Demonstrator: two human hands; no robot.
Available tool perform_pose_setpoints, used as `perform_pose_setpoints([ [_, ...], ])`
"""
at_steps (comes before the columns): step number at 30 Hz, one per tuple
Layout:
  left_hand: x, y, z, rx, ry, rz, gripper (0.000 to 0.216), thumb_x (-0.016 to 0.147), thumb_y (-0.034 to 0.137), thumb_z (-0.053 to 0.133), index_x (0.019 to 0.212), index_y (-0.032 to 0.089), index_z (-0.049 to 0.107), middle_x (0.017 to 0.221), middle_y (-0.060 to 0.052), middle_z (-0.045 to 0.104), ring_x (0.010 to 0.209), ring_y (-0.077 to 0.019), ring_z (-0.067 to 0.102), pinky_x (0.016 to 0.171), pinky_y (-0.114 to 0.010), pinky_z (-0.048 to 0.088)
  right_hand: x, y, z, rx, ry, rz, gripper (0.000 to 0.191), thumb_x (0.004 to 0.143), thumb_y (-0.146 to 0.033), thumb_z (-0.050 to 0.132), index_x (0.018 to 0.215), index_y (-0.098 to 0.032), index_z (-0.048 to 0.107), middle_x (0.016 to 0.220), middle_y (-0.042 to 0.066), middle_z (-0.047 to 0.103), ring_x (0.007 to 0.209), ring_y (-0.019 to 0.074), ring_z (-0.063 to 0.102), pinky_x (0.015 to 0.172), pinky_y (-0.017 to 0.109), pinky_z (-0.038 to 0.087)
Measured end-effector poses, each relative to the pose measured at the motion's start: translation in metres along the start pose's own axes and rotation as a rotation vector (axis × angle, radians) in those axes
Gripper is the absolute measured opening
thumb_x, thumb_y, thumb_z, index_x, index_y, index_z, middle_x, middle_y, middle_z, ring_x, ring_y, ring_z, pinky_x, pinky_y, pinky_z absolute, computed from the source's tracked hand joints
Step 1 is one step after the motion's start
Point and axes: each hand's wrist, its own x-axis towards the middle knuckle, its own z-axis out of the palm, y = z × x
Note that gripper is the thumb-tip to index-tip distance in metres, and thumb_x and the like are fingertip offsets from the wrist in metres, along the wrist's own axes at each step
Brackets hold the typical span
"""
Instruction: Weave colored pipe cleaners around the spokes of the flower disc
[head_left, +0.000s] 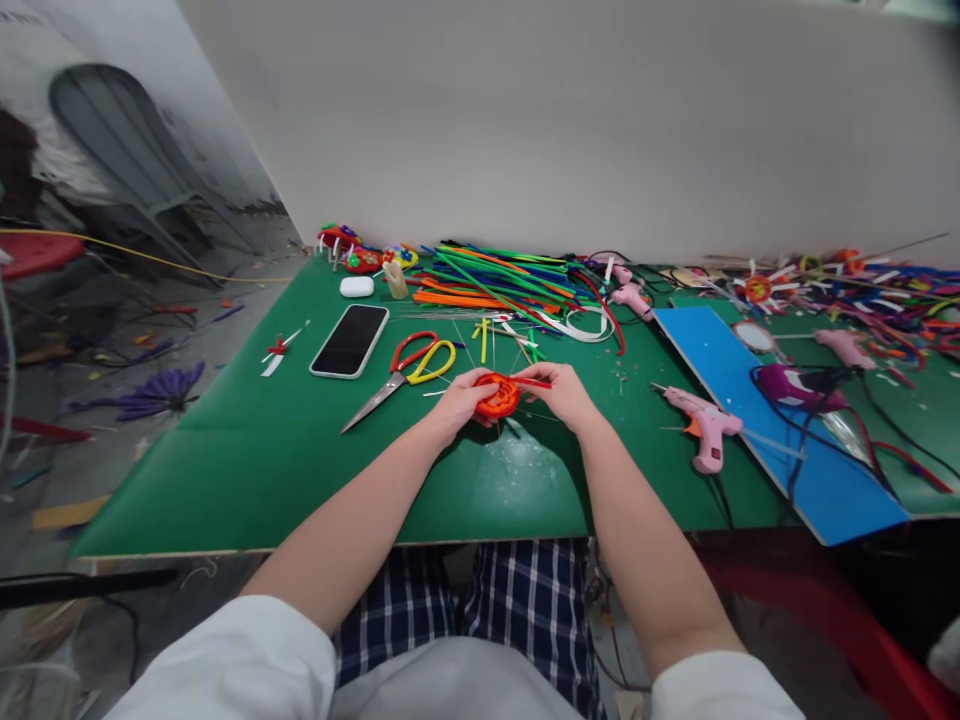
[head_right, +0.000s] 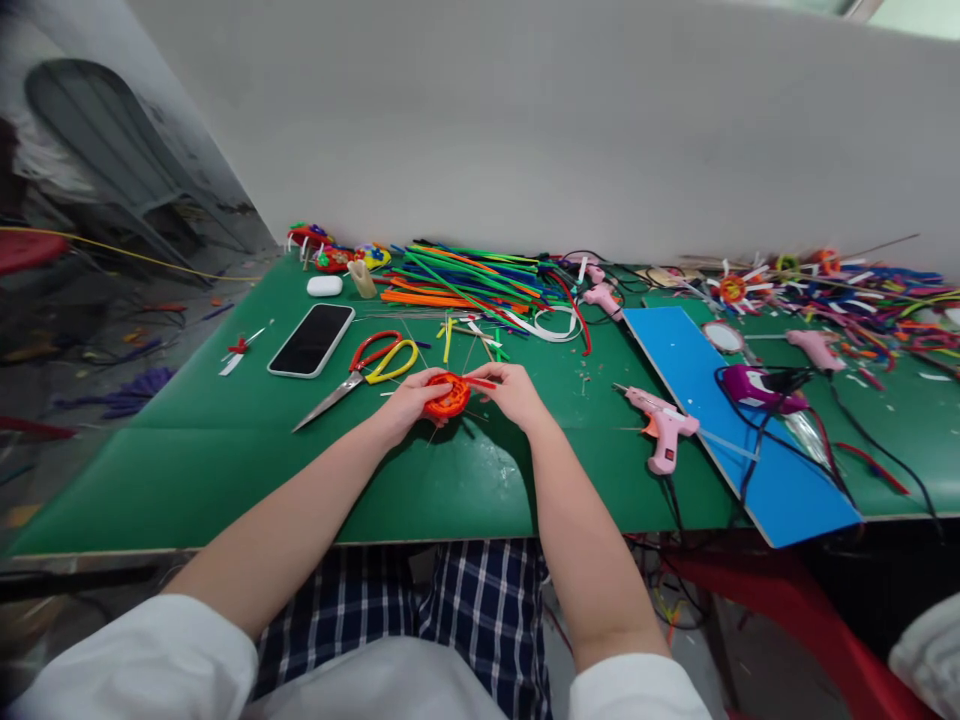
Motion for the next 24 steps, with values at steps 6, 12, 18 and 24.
perform_pose_setpoints([
  [6,0.002,-0.004,0.001,0.062,-0.029,0.047,0.019,0.07,0.022,0.05,0.087,0.015,0.048,0.06,-0.001,0.057,0.039,-0.0101,0.052,0.033,-0.02,0.041,-0.001,-0.001,0.0,-0.029,0.005,-0.007,0.016,0.06,-0.03,0.06,0.064,-0.015,0.059,0.061,0.0,0.056,0.056,0.0094,0.05,0.049,0.021,0.043],
  [12,0.004,-0.009,0.002,0.111,-0.026,0.125,0.019,0.07,0.025,0.05,0.086,0.014,0.048,0.06,0.0,0.055,0.042,-0.0074,0.051,0.035,-0.015,0.038,-0.002,0.0,0.0,0.005,-0.027,0.0,0.014,0.059,-0.027,0.06,0.063,-0.015,0.055,0.061,-0.001,0.055,0.054,0.0077,0.049,0.049,0.02,0.042],
  [18,0.002,-0.014,0.002,0.187,-0.034,0.317,0.02,0.067,0.025,0.051,0.085,0.015,0.052,0.07,0.001,0.056,0.056,-0.0074,0.051,0.052,-0.019,0.042,-0.001,0.0,0.0,0.084,-0.077,0.059,0.018,0.056,-0.026,0.062,0.069,-0.016,0.053,0.061,-0.003,0.052,0.053,0.0074,0.05,0.046,0.019,0.041],
  [24,0.0,-0.011,0.004,0.169,-0.021,0.32,0.019,0.068,0.024,0.05,0.085,0.016,0.051,0.073,0.001,0.056,0.061,-0.008,0.051,0.057,-0.02,0.042,-0.002,-0.002,0.001,0.045,-0.059,0.055,0.017,0.058,-0.027,0.061,0.068,-0.015,0.056,0.061,-0.001,0.055,0.054,0.0078,0.05,0.047,0.02,0.042],
])
